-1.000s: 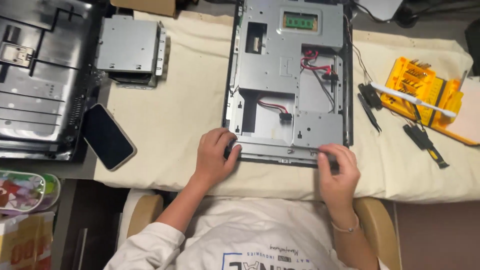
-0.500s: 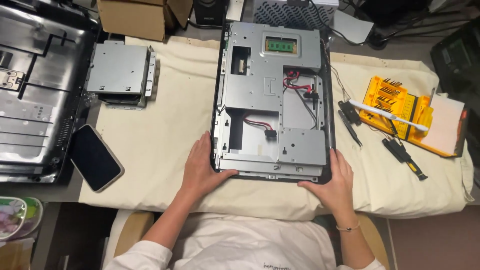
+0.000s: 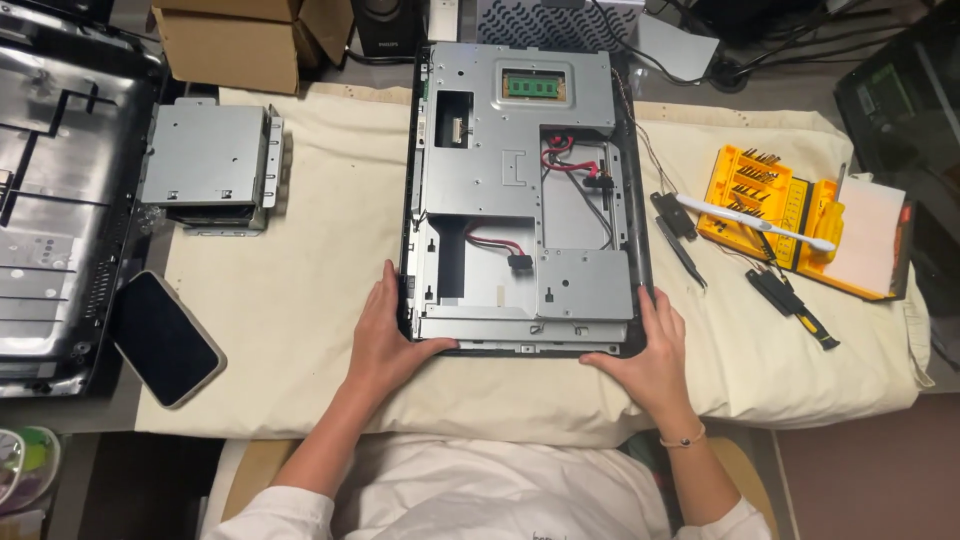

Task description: The person uses a screwdriver to remove screws from the bottom casing of an electronic device. They then detach the casing and set it aside, revealing the internal components and wiring of the device.

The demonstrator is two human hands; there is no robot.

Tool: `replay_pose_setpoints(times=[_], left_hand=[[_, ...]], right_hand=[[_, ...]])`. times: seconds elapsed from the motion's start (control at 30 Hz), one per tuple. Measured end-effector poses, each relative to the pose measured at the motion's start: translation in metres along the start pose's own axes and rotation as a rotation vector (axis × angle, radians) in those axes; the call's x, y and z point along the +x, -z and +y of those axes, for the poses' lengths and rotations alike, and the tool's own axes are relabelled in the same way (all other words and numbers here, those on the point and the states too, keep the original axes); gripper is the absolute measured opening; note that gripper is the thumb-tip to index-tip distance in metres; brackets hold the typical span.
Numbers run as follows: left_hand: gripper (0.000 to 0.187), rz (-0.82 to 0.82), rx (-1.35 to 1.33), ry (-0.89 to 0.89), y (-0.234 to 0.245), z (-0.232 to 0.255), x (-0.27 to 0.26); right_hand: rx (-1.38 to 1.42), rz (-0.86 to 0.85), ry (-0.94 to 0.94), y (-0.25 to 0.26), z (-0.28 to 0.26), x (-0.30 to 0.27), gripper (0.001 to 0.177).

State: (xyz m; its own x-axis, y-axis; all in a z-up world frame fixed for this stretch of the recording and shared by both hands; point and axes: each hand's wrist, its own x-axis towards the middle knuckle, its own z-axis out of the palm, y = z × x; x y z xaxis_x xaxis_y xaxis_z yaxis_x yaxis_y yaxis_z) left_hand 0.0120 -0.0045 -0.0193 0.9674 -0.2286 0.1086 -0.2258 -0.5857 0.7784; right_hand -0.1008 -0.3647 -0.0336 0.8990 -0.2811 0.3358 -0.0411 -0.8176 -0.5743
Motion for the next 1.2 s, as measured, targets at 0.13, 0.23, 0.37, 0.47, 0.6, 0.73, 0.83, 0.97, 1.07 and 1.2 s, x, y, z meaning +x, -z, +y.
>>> replay_pose_setpoints(times=[0.13,0.23,0.37,0.47,0.6,0.73,0.83,0.97,1.07,1.2], left_hand=[[0.147,-0.004,0.019,-0.01,0.003,0.002,0.002],[0.144,-0.028,0.027,-0.005,0.004,0.003,0.001],[0.13,-0.037,0.083,-0.042,0.008,0.016,0.0],[0.129,-0.029,0.141,-0.087,-0.001,0.0,-0.006],[0.117,-0.007,0.117,-0.121,-0.002,0.01,-0.019],[0.103,0.029,0.144,-0.261,-0.003,0.006,-0.022],[0.091,0.034,0.172,-0.347,-0.003,0.001,-0.03],[0.053,0.212,0.244,-0.471,-0.024,-0.009,-0.037],[0.038,0.226,0.32,-0.518,-0.03,-0.005,-0.044],[0.028,0.31,0.433,-0.552,-0.034,-0.014,-0.048]], right_hand=[[0.003,-0.041,-0.026,0.002,-0.003,0.003,0.131],[0.001,-0.093,-0.07,0.008,-0.013,0.003,0.131],[0.033,-0.27,-0.229,0.036,-0.019,0.017,0.135],[-0.044,0.096,-0.132,0.033,0.037,0.028,0.05],[-0.363,0.161,-0.152,0.02,0.114,0.047,0.036],[-0.443,0.133,-0.062,0.023,0.108,0.06,0.024],[-0.342,0.173,0.0,0.032,0.082,0.051,0.026],[-0.104,0.263,0.105,0.016,0.004,0.027,0.019],[-0.082,0.173,0.203,-0.017,-0.036,-0.004,0.017],[-0.151,0.337,0.128,-0.02,-0.04,-0.032,0.023]])
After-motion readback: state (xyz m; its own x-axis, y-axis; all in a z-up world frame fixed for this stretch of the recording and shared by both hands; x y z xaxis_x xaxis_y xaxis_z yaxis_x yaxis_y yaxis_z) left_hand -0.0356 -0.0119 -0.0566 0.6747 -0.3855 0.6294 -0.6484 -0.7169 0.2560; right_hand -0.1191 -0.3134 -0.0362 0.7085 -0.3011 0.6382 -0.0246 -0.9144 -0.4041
